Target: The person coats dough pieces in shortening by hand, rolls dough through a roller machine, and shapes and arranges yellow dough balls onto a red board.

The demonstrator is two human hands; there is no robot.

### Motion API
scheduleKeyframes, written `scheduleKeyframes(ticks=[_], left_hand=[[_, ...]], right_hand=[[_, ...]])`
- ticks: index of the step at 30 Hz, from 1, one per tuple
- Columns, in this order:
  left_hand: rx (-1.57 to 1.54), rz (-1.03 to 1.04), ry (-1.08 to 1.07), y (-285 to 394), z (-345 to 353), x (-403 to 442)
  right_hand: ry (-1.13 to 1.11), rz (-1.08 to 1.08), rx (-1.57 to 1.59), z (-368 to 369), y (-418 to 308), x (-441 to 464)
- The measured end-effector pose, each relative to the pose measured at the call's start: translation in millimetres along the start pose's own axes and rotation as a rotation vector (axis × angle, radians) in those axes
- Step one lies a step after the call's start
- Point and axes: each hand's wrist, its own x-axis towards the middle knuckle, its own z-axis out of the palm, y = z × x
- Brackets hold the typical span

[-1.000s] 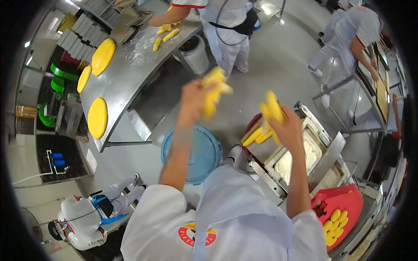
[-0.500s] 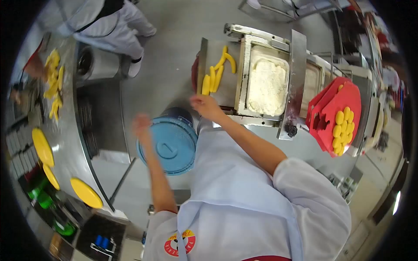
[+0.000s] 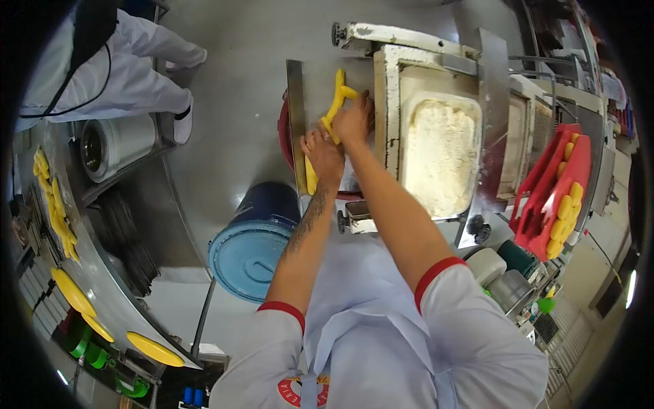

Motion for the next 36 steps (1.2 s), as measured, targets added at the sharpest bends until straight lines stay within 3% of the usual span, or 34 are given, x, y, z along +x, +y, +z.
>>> scheduleKeyframes(ticks=[2,3,4,6,9,10,13,16,18,20,21,22,25,27,29,31,33,36], left_hand=[[-0.121,0.08,-0.017,-6.6,-1.4,-8.4],[-0.206,0.019,-0.031,-7.8,-2.2,-11.4],[-0.291,-0.043,-0.037,-6.5,-4.3,-11.8],[-0.486,-0.238,0.02,4.8,-11.4,-7.4],[-1.037,-0.71,-0.033,-6.1,-27.4,7.7],[-1.766,-0.923,0.043,-32.6,3.8,4.1],[-1.897,-0.922,-0.047,-51.9,-26.4,29.8],[-2.038,-0.895,-0.182,-32.4,-62.3,71.1],[-1.194,-0.609,-0.263,-9.8,-65.8,104.1],[-0.525,-0.225,-0.098,-2.1,-20.0,109.4],[-0.277,0.012,0.088,-2.3,16.4,99.2],[-0.131,0.096,0.154,9.8,14.4,91.5],[-0.332,-0.101,-0.056,10.7,29.8,97.2],[-0.698,-0.402,-0.253,-3.9,24.3,107.6],[-0.954,-0.626,-0.443,-3.1,-27.2,121.4],[-1.072,-0.711,-0.277,23.0,-97.9,123.8],[-0.943,-0.631,-0.128,81.9,-190.7,115.9],[-0.357,-0.223,-0.014,126.2,-241.3,88.0]], right_hand=[[-0.268,0.116,-0.03,-18.8,-6.2,15.4],[-0.402,0.171,-0.048,-24.8,-10.9,19.3],[-0.286,0.158,-0.103,-13.3,-8.0,13.8],[-0.165,0.162,0.182,-7.1,-8.0,6.0],[-0.176,0.159,0.699,-30.0,-22.3,1.3],[-0.213,0.168,0.882,-51.4,-30.7,-5.1],[-0.329,0.203,1.12,-137.1,-42.4,-14.6],[-0.415,0.377,1.229,-218.8,-23.5,-11.7],[-0.418,0.313,1.191,-255.6,6.7,-6.2],[-0.426,0.265,1.162,-288.2,31.3,-6.6],[-0.403,0.311,1.12,-300.5,41.8,-8.9],[-0.382,0.264,1.071,-310.3,48.3,-13.6],[-0.298,0.273,1.033,-337.0,67.7,-20.4],[-0.257,0.285,1.083,-356.1,80.4,-10.1],[-0.201,0.248,1.118,-372.4,92.8,4.4],[-0.042,0.128,1.148,-394.4,93.9,22.3],[0.095,0.045,1.158,-421.2,82.1,33.3],[0.164,-0.128,0.871,-423.7,96.1,36.1]])
